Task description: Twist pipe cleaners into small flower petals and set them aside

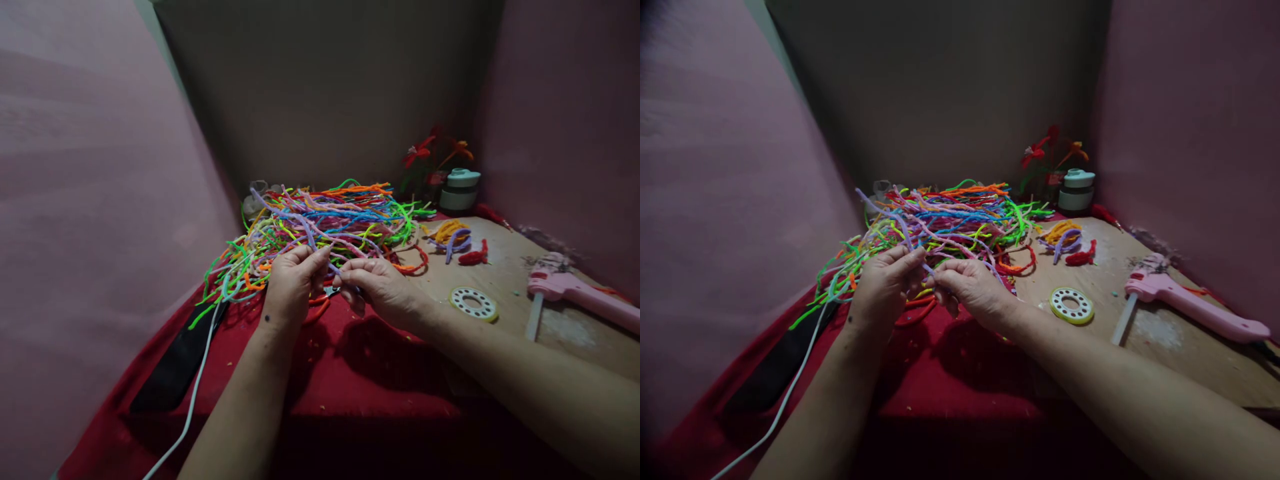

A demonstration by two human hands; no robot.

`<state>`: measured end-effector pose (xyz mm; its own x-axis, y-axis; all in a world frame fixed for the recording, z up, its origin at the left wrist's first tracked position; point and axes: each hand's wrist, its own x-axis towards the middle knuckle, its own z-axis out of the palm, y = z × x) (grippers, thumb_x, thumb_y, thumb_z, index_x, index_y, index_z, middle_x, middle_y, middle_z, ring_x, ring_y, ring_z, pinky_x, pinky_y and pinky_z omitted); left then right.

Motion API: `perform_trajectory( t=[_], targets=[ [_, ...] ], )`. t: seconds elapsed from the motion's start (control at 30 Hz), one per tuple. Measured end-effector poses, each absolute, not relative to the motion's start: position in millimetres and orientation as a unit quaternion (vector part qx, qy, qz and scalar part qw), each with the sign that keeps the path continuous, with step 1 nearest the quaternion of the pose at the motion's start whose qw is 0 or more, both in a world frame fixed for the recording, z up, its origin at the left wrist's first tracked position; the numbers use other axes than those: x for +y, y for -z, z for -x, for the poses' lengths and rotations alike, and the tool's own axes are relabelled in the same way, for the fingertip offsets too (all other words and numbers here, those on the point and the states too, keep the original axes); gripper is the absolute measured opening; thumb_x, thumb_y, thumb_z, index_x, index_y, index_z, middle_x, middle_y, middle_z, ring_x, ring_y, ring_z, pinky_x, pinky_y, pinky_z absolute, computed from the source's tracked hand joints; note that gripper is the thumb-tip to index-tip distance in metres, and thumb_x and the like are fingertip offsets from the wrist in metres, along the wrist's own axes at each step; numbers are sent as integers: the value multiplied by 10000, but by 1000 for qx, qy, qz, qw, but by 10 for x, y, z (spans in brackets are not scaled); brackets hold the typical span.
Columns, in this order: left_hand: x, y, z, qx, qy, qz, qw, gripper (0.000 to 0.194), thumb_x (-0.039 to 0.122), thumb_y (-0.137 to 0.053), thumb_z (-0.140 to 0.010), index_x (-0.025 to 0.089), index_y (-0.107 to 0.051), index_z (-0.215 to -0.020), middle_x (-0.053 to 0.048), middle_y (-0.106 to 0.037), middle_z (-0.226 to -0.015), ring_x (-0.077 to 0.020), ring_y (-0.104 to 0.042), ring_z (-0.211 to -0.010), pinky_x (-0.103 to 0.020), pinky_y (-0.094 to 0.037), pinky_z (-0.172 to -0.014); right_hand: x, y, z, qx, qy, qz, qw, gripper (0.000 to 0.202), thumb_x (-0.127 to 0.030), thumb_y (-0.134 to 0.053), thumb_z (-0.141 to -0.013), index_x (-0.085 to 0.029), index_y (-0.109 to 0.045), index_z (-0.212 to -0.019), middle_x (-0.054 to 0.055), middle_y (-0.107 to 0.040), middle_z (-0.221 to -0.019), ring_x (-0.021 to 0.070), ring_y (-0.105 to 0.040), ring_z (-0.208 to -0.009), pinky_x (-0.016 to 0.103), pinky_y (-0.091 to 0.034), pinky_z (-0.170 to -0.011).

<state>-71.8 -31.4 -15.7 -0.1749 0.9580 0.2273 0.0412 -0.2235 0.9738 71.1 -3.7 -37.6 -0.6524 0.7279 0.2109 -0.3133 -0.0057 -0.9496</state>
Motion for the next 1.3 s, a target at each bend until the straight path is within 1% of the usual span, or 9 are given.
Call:
perform_trajectory(
  t=[0.37, 0.53, 0.77, 0.97, 1.03, 1.1, 1.17, 1.23, 1.3],
  targets=[
    [-342, 133, 703, 489, -594, -501, 396, 312, 334, -639, -723, 158, -432, -569, 60, -414, -437, -42, -346, -339, -173, -233, -339, -33, 388, -722, -606, -686, 166, 367, 139, -226, -508, -766, -150, -562, -663, -39, -525, -499, 56, -411, -373, 206, -328, -404],
    [-345, 124, 694, 492, -595, -498, 393, 315, 331, -645, -713, 156, -431, -565, 65, -400, -434, -34, -331, -336, -165, -231, -338, -44, 376, -729, -620, -665, 174, 378, 212, -239, -522, -768, -167, -494, -570, -52, -472, -445, 55, -390, -376, 206, -315, -418],
    [-347, 102, 682, 502, -591, -492, 396, 307, 334, -651, -695, 156, -439, -563, 65, -399, -427, -33, -324, -329, -160, -223, -327, -57, 370, -725, -608, -671, 191, 378, 212, -220, -470, -792, -171, -514, -590, -66, -426, -398, 56, -335, -344, 207, -267, -383],
    [-343, 97, 667, 509, -600, -485, 383, 317, 337, -646, -692, 160, -422, -555, 70, -382, -418, -29, -307, -331, -158, -226, -336, -59, 361, -726, -600, -683, 184, 373, 194, -264, -589, -739, -155, -541, -587, -36, -514, -488, 60, -423, -397, 214, -335, -418],
    [-329, 96, 688, 519, -588, -502, 366, 326, 382, -610, -718, 160, -432, -559, 64, -395, -417, -32, -312, -327, -162, -226, -337, -42, 373, -725, -592, -688, 177, 381, 179, -267, -600, -736, -149, -560, -608, -30, -537, -509, 59, -435, -398, 213, -340, -416],
    [-313, 87, 748, 547, -559, -520, 343, 325, 445, -538, -752, 159, -478, -610, 42, -460, -464, -47, -359, -344, -169, -251, -347, -9, 382, -728, -570, -692, 171, 408, 145, -259, -601, -735, -146, -583, -645, -30, -547, -514, 59, -438, -391, 207, -337, -403],
    [-301, 72, 850, 592, -494, -563, 298, 294, 442, -494, -766, 161, -526, -683, 19, -527, -553, -70, -435, -413, -180, -309, -391, 38, 384, -736, -540, -693, 170, 446, 117, -252, -602, -729, -143, -603, -685, -35, -544, -508, 58, -434, -378, 202, -333, -384],
    [-295, 65, 972, 636, -354, -655, 202, 175, 332, -539, -725, 164, -551, -677, 13, -540, -590, -92, -484, -517, -191, -357, -476, 86, 382, -746, -516, -688, 176, 478, 124, -259, -605, -721, -136, -614, -703, -37, -537, -497, 57, -429, -368, 199, -332, -368],
    [-291, 84, 1076, 665, -178, -715, 120, 81, 251, -544, -697, 176, -576, -695, 2, -569, -633, -107, -494, -564, -206, -346, -504, 125, 379, -754, -504, -684, 182, 494, 141, -269, -609, -711, -128, -620, -716, -36, -534, -491, 57, -428, -363, 197, -330, -359]
  ],
)
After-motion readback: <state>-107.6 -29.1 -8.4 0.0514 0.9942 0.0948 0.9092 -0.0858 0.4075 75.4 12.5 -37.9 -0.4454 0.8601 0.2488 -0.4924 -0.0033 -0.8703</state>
